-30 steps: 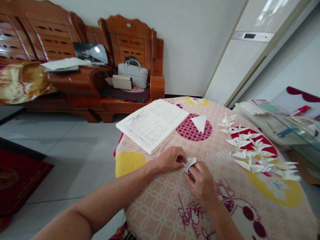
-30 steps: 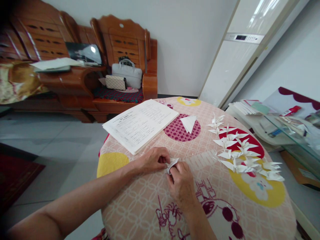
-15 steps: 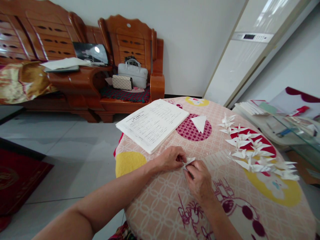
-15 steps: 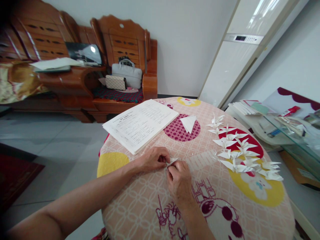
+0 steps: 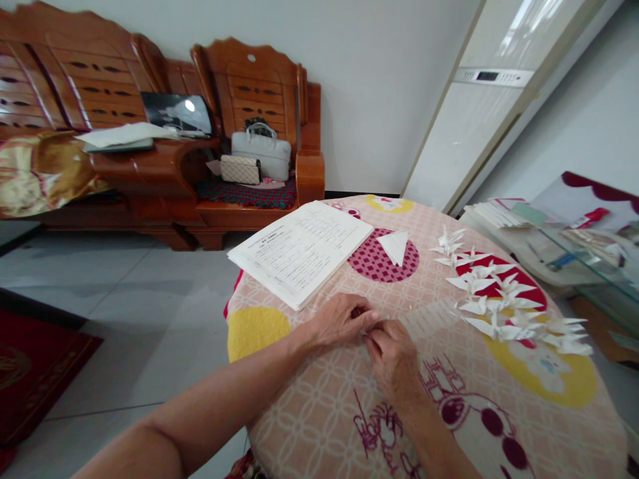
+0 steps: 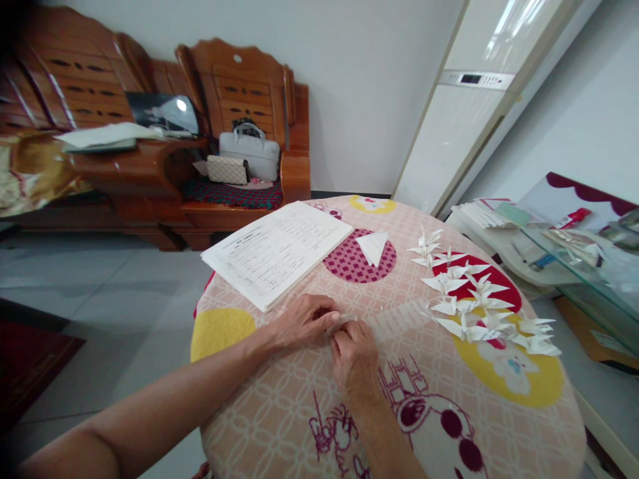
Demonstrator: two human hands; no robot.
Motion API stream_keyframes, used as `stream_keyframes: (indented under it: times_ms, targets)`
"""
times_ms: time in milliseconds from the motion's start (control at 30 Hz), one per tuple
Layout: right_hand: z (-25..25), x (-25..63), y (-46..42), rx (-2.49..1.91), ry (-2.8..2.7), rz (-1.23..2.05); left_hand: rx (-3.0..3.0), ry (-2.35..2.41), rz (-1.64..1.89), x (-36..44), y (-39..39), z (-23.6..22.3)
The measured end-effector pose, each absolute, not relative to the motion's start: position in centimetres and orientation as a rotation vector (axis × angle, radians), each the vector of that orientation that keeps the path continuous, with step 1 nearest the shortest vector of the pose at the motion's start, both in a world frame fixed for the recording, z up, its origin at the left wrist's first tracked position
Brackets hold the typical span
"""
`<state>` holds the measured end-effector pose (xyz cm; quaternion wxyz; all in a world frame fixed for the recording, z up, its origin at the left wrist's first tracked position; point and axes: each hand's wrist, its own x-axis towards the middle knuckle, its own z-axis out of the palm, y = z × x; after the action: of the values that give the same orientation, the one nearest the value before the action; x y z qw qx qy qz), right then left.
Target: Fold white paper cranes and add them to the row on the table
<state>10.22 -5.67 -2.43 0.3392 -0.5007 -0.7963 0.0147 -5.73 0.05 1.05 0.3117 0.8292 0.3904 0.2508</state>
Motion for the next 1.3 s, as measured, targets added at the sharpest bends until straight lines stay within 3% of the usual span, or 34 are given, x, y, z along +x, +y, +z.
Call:
stream_keyframes:
  times_ms: [233,467,833,1300]
  targets:
    - [-1.5,11.4,-6.2,-1.296,-2.016,0.305,2.165,1.371,0.649,-4.4,-0.5,0.8]
    - [-1.6,12.2,-4.9,-1.517,-1.624,0.29,2.209,1.431,0.643,-4.3,-0.7,0.5]
    - [-0.6,11.5,-2.2,-1.792,-2.049,0.183,2.308,1.538,0.573,-4.0,-1.1,0.8]
    - [-0.8,11.3,-1.8,-1.763,-2.192,0.023,2.241,1.582,0.608,-3.9,-0.6,0.5]
